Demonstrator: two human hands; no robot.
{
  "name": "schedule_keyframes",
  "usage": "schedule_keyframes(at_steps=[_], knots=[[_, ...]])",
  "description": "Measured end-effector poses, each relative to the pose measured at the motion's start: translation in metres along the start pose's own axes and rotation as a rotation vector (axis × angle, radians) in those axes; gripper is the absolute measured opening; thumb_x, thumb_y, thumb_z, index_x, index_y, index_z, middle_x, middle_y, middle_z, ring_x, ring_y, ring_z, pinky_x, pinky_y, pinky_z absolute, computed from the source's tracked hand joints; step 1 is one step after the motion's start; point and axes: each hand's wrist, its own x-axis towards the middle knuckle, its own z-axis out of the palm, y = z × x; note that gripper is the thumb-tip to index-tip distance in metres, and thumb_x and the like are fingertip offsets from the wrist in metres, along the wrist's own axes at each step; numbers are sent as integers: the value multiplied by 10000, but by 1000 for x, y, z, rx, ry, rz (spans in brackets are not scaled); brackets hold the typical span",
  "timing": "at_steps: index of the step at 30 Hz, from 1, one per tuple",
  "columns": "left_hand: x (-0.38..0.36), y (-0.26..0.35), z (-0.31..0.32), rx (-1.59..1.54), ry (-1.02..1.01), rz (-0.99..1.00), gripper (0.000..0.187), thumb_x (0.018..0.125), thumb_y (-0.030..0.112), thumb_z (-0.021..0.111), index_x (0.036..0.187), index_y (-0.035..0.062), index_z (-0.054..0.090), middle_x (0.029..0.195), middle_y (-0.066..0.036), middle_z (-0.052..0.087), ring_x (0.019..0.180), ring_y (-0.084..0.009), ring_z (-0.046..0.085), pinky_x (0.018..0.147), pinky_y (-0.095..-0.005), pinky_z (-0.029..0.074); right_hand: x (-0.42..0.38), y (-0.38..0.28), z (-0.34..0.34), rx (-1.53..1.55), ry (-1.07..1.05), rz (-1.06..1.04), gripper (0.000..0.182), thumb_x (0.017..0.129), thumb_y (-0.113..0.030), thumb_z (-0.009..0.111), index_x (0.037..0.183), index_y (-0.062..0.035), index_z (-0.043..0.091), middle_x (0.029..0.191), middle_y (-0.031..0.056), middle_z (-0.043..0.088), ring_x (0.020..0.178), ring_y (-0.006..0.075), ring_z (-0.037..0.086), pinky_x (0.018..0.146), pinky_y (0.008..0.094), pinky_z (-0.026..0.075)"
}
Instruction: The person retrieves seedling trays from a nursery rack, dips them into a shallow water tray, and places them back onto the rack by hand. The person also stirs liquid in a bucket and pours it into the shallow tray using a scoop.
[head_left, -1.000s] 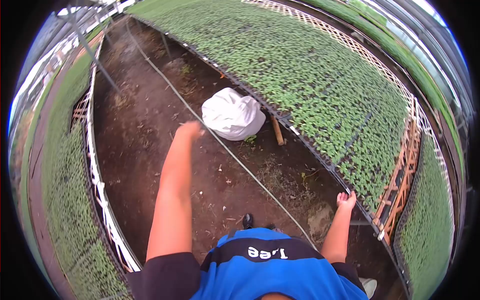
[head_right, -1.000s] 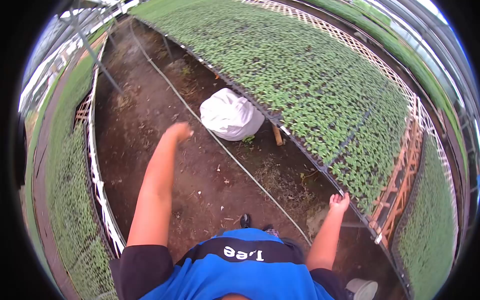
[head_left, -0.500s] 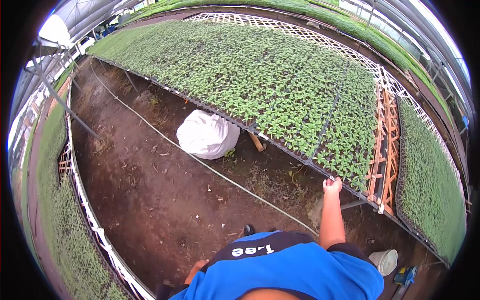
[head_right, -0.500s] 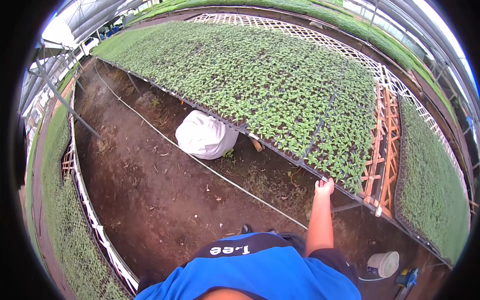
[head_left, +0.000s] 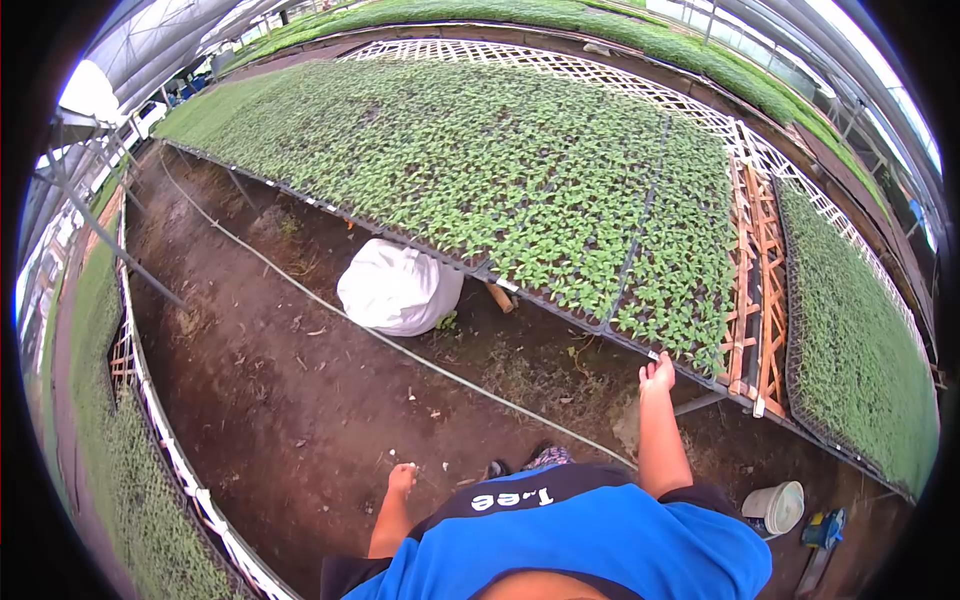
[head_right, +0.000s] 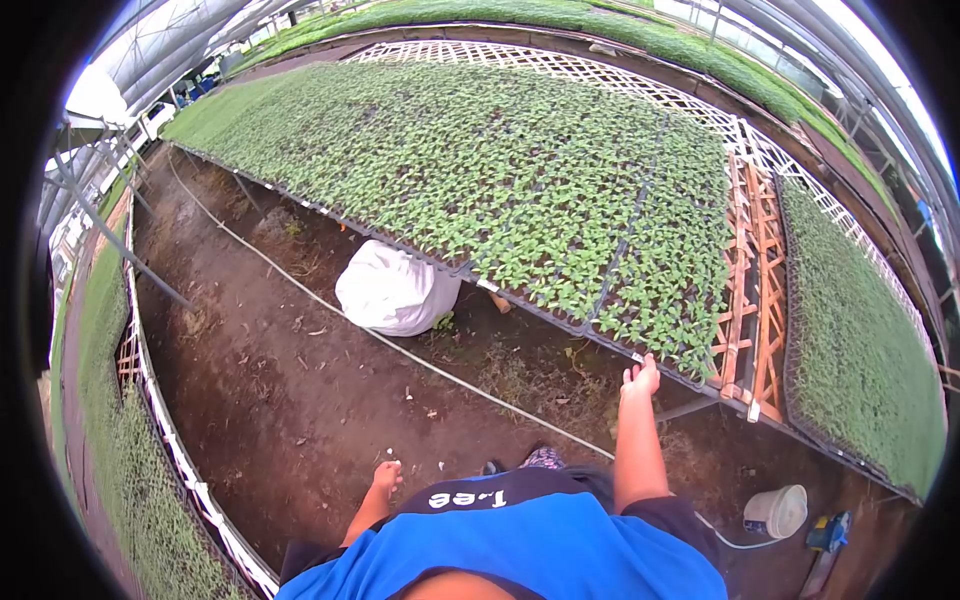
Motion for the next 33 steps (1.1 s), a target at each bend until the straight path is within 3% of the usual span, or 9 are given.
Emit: schedule_keyframes(at_steps=[5, 10, 13, 15, 17, 21, 23, 28, 33], knots=[[44, -19, 40, 109, -127, 38, 238, 752, 271, 578, 843, 52, 579, 660, -56, 554, 536, -149, 517, 450, -294, 397, -19, -6, 0, -77, -37, -95, 208, 723, -260, 635, 810, -141, 488, 862, -15, 469, 789, 138, 410, 680, 365, 395], [22, 58, 60, 608, -270, 124, 217, 741, 276, 579, 766, 61, 593, 645, -66, 559, 550, -152, 523, 495, -295, 427, -44, -23, 9, -196, -61, -189, 205, 751, -243, 606, 762, -119, 444, 767, -15, 466, 742, 100, 446, 590, 293, 399], [75, 60, 82, 310, 6, 423, 193, 744, 239, 573, 786, 51, 577, 674, -76, 573, 619, -163, 536, 584, -299, 443, -50, -31, 14, -177, -80, -238, 204, 754, -189, 601, 713, -139, 407, 728, -38, 460, 700, 78, 448, 598, 280, 403], [74, 110, 89, 156, 144, 811, 161, 765, 167, 540, 866, 43, 549, 758, -111, 581, 705, -229, 560, 668, -335, 442, -60, -43, 20, -116, -96, -279, 212, 758, -181, 598, 703, -138, 398, 721, -40, 452, 695, 76, 447, 585, 274, 410], [50, 183, 97, 222, 407, 826, 170, 772, 165, 544, 890, 43, 544, 846, -130, 555, 796, -244, 539, 724, -331, 424, -60, -57, 21, -45, -127, -334, 190, 763, -157, 582, 707, -132, 402, 705, -35, 441, 691, 74, 443, 542, 272, 422], [37, 295, 103, -170, 407, 945, 191, 794, 106, 535, 960, 12, 532, 923, -76, 545, 872, -160, 512, 794, -276, 409, -73, -102, 25, 74, -181, -416, 143, 766, -127, 571, 756, -128, 429, 709, -26, 440, 662, 90, 447, 566, 315, 441], [17, 348, 109, -257, 325, 887, 171, 808, 86, 511, 960, 10, 523, 895, -38, 526, 815, -99, 478, 717, -239, 395, -88, -129, 33, 133, -174, -477, 131, 766, -125, 568, 781, -128, 438, 711, -27, 438, 650, 91, 442, 573, 328, 439], [14, 425, 128, -308, 181, 848, 216, 810, 114, 488, 1014, 53, 525, 897, -8, 525, 767, -47, 474, 591, -192, 341, -108, -185, 55, 254, -152, -590, 122, 759, -120, 573, 797, -128, 457, 711, -32, 453, 662, 92, 457, 564, 283, 395], [15, 445, 132, -463, 77, 922, 249, 807, 109, 483, 1053, 81, 507, 1046, 0, 482, 815, -74, 480, 668, -226, 347, -105, -226, 64, 369, -205, -706, 106, 751, -86, 571, 748, -114, 469, 717, -26, 476, 661, 108, 481, 593, 274, 400]])
